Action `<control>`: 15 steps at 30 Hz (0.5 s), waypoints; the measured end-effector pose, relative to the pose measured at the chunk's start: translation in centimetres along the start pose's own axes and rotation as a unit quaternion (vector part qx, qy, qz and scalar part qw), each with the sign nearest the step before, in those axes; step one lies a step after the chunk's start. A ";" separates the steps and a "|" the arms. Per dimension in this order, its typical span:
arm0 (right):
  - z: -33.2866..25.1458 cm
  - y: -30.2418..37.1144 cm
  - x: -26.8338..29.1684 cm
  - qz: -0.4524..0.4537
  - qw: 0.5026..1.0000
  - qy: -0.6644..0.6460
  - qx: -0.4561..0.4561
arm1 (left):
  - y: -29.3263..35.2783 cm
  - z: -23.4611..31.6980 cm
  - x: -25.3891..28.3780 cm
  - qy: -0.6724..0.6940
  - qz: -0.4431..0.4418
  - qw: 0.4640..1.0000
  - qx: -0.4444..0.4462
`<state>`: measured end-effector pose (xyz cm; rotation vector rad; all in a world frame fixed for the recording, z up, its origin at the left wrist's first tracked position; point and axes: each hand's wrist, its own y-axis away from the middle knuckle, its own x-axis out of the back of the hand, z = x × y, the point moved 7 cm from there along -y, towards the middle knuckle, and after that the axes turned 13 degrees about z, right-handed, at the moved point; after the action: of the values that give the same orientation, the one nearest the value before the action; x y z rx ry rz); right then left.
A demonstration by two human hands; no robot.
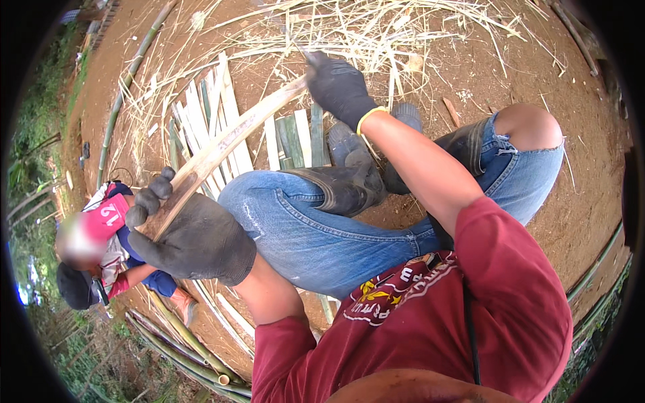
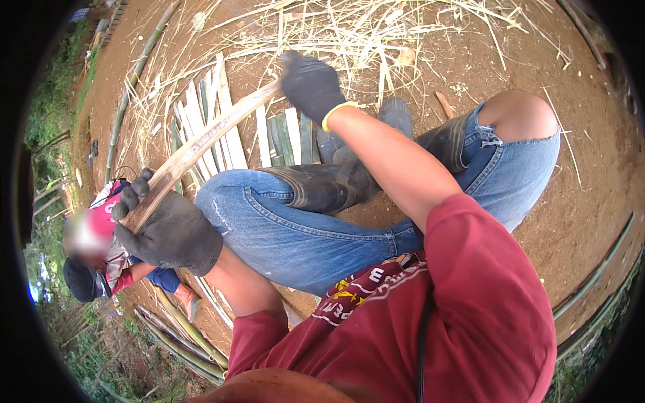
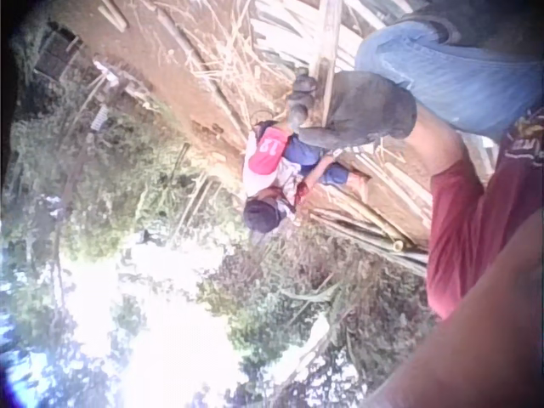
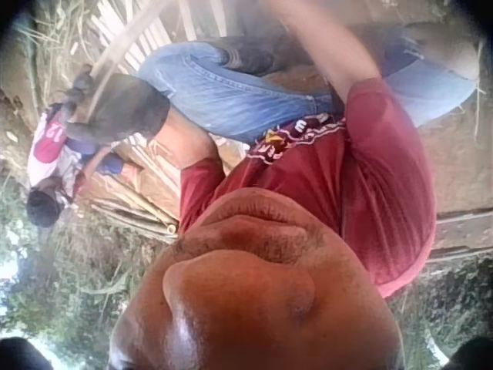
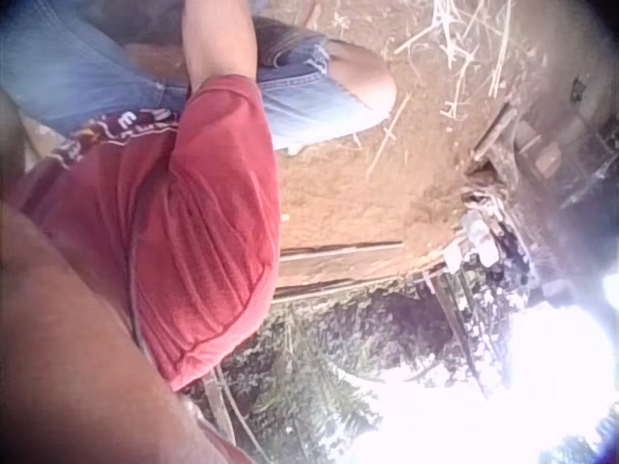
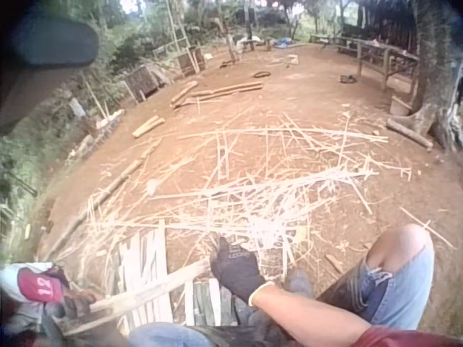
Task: The person sits on the ground and uses a machete to split long bamboo poles into thin strips. They hold the bamboo with one hand and strike it with the machete to separate the sections, then place the finished strips on a pile nearby.
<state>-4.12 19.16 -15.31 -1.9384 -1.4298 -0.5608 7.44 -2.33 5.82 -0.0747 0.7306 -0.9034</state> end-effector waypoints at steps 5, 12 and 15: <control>-13.5 5.8 8.1 -0.033 0.976 0.026 0.212 | 0.2 0.1 0.8 -0.001 -0.011 1.000 0.003; -3.4 8.8 2.9 -0.062 0.984 0.087 0.144 | 0.7 0.5 0.1 -0.004 -0.010 1.000 0.002; 3.3 5.5 0.9 -0.045 0.998 0.041 -0.021 | 0.2 -0.3 0.2 0.032 -0.041 0.998 0.031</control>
<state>1.27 21.12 -18.37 -1.8679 -1.4697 -0.7093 7.50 -2.26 5.45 -0.0214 0.7629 -1.0102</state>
